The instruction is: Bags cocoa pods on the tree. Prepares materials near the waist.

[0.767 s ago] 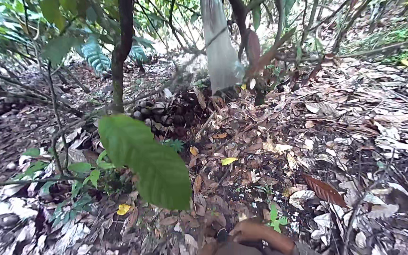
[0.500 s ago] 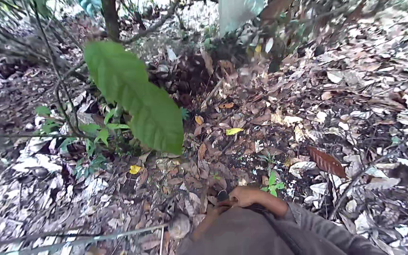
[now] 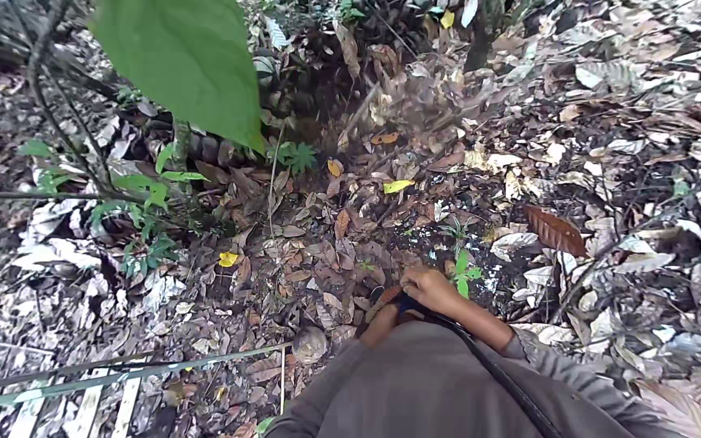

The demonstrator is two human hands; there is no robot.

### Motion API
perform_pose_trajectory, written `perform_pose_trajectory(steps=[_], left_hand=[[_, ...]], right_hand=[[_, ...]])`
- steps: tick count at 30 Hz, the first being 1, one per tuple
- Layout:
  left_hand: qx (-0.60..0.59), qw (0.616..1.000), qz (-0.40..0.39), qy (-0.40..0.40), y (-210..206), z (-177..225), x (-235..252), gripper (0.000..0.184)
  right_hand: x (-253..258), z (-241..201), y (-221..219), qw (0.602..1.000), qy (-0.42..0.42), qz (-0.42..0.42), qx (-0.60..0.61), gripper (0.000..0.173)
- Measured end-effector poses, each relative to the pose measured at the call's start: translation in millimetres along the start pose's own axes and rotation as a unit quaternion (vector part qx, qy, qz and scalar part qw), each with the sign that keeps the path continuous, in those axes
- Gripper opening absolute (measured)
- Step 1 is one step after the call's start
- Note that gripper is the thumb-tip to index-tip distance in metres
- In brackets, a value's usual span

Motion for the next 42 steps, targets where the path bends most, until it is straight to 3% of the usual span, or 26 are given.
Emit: perform_pose_trajectory(steps=[3, 8, 12, 16, 19, 25, 30, 33, 36, 39, 42], left_hand=[[0.065, 0.995, -0.039, 0.069, 16, 34, -22, 0.034], [0.118, 0.985, -0.048, 0.120, 7, 25, -34, 0.036], [0.142, 0.965, -0.059, 0.214, 6, 37, -39, 0.039], [-0.020, 0.994, -0.020, 0.105, 6, 30, -45, 0.036], [-0.047, 0.997, -0.002, 0.062, -2, 10, -43, 0.035], [0.068, 0.979, 0.010, 0.194, -1, 33, -48, 0.038], [-0.096, 0.995, 0.009, 0.039, -1, 24, -42, 0.034], [-0.011, 0.998, 0.003, -0.058, 1, 25, -45, 0.028], [0.077, 0.994, 0.035, -0.073, 4, 36, -54, 0.024], [0.065, 0.989, 0.072, -0.114, 7, 42, -57, 0.020], [-0.001, 0.990, 0.015, -0.138, 16, 50, -56, 0.015]], right_hand=[[-9, 6, -8, 0.999, -0.027, -0.036, 0.021, 0.026], [-17, 14, -31, 0.997, -0.018, -0.068, 0.012, 0.026], [-23, 11, -35, 0.997, -0.003, -0.081, 0.021, 0.026], [-24, 10, -39, 0.995, 0.011, -0.098, 0.026, 0.026], [-24, 13, -41, 0.993, 0.013, -0.109, 0.037, 0.026], [-31, 14, -37, 0.994, 0.031, -0.098, 0.031, 0.025], [-31, 22, -33, 0.997, 0.017, -0.070, 0.025, 0.025], [-33, 23, -29, 0.998, 0.014, -0.064, 0.015, 0.026], [-34, 20, -21, 0.997, 0.006, -0.070, 0.010, 0.027], [-33, 14, -9, 0.998, 0.002, -0.062, 0.017, 0.027], [-33, 8, 0, 0.999, 0.020, -0.019, 0.024, 0.021]])
Point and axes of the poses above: each hand's wrist, its own x-axis towards the middle knuckle, its own y-axis out of the back of the hand, z = x × y, the point moved 2 cm from there along x, towards the middle knuckle, and after that the axes turned 15 degrees about -x, right-handed, at the moved point
